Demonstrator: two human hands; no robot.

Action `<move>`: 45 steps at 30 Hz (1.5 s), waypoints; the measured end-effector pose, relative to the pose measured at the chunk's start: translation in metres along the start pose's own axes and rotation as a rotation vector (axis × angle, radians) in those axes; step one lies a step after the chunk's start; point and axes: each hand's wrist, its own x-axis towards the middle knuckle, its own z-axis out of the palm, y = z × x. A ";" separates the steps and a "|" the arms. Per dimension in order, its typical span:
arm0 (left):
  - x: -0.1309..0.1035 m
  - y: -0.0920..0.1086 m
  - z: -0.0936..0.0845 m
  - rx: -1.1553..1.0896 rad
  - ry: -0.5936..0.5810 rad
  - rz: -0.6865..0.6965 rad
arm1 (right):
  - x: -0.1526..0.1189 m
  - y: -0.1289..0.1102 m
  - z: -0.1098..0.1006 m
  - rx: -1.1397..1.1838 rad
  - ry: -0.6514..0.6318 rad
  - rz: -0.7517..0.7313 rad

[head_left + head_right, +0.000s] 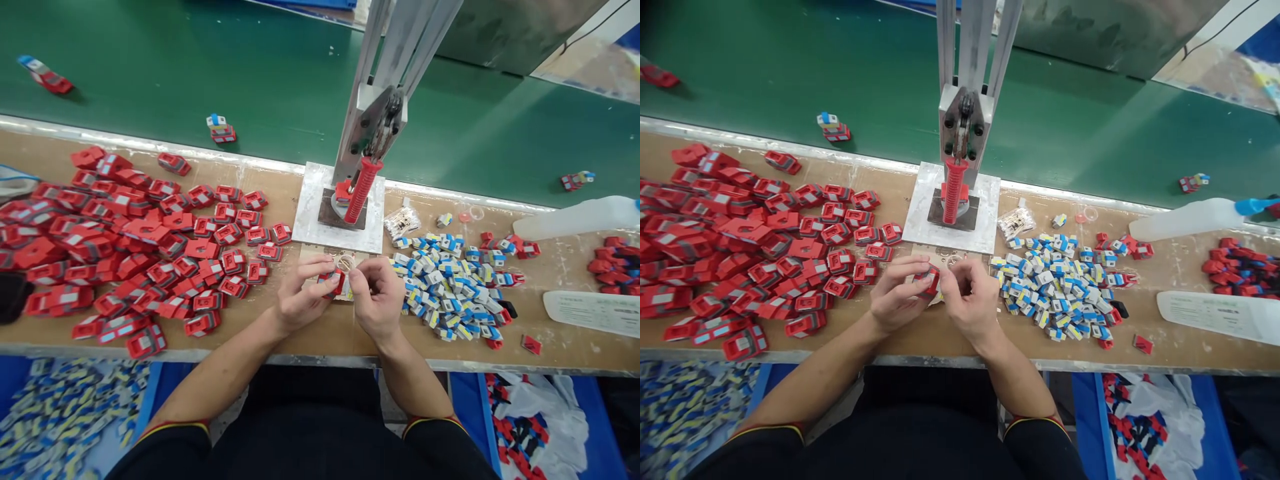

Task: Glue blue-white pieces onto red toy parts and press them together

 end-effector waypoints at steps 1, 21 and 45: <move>0.000 0.001 0.001 0.024 0.010 0.012 | 0.001 -0.001 0.000 -0.023 -0.001 -0.023; 0.013 0.044 0.006 -0.040 0.072 0.073 | -0.012 0.013 -0.007 0.032 -0.012 -0.433; 0.011 0.075 0.014 -0.362 0.046 -0.098 | -0.031 -0.025 -0.012 0.139 0.234 -0.186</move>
